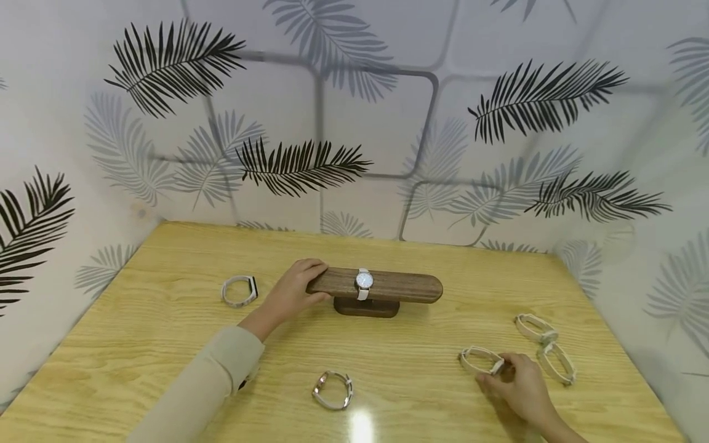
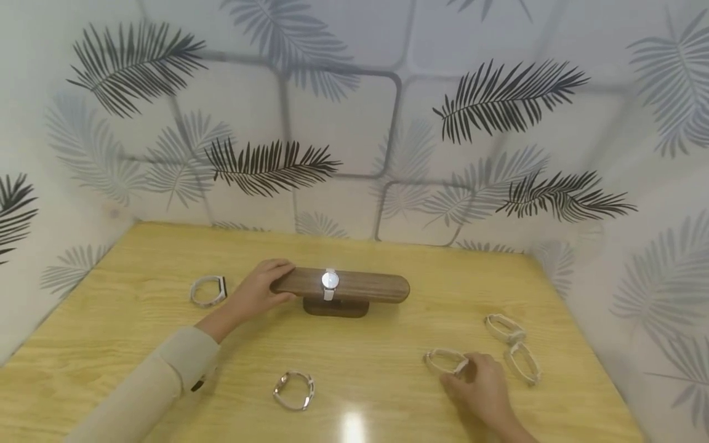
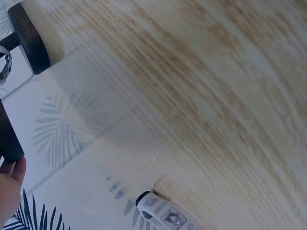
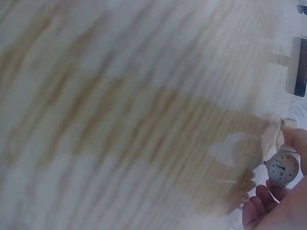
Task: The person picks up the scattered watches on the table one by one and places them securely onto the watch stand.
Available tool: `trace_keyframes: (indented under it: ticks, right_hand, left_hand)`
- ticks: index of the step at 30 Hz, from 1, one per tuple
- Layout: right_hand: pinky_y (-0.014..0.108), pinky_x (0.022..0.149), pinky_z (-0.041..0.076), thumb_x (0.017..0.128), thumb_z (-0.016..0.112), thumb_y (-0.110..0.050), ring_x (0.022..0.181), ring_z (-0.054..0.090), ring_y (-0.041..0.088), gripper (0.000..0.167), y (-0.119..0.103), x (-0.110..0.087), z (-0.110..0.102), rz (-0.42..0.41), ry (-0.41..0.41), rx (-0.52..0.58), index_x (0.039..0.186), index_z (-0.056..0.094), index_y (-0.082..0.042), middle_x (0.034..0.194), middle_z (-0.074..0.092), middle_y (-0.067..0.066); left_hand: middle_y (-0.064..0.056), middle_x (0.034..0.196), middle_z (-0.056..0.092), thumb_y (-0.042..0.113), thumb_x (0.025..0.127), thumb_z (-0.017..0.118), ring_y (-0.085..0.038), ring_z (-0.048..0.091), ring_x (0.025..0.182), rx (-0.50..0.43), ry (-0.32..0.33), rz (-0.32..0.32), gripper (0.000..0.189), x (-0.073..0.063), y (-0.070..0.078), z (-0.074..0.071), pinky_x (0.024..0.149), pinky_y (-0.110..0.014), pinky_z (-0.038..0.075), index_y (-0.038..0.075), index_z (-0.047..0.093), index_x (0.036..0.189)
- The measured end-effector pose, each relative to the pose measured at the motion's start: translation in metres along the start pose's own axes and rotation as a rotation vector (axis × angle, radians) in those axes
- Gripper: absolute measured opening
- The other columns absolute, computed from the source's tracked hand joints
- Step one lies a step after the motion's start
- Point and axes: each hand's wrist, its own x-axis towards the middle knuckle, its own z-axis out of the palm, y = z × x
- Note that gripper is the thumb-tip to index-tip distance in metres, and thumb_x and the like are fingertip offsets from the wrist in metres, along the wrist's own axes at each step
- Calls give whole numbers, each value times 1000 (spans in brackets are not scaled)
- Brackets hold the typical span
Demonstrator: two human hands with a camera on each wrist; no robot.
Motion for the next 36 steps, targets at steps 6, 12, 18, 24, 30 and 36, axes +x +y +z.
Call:
trace_keyframes:
  ticks: [6,12,18,24,30,36]
  right_hand:
    - [25,66,54,72,79,-22,78,61,22,55,-3,4,0,74,-8,49,107,56,14,87,63,15]
    - [23,63,56,75,76,-11,80,64,29,53,-7,6,1,74,57,106,114,53,16,91,65,21]
    - [16,59,49,73,76,-4,78,60,21,50,-17,14,2,-34,231,71,113,53,15,90,64,19]
    - [24,61,50,67,80,-4,77,56,18,44,-30,27,1,-147,321,20,103,57,9,89,64,16]
    - [24,58,46,66,81,-4,79,58,27,43,-44,40,0,-227,281,19,100,59,10,89,63,18]
    - [32,63,53,71,78,-3,84,59,31,43,-50,53,6,-221,236,99,105,57,12,96,61,23]
  left_hand:
    - [-17,126,54,20,77,75,-33,49,118,-10,-16,-24,57,2,0,-2,98,-45,46,-2,55,126]
    - [-16,125,55,20,77,75,-32,49,118,-19,-10,-27,56,2,-1,-1,98,-45,46,-3,56,125]
    - [-15,125,56,21,76,76,-32,48,119,-15,-19,-37,57,2,0,-1,99,-45,44,-2,56,125]
    - [-15,126,55,20,77,75,-31,49,118,-25,-42,-58,57,2,2,-3,98,-44,45,-1,55,126]
    - [-16,125,55,19,77,75,-32,49,118,-26,-35,-61,57,2,1,-3,98,-44,46,-3,56,125]
    - [-17,125,55,16,76,75,-33,49,117,-36,-28,-59,56,3,2,-2,98,-43,46,-4,56,124]
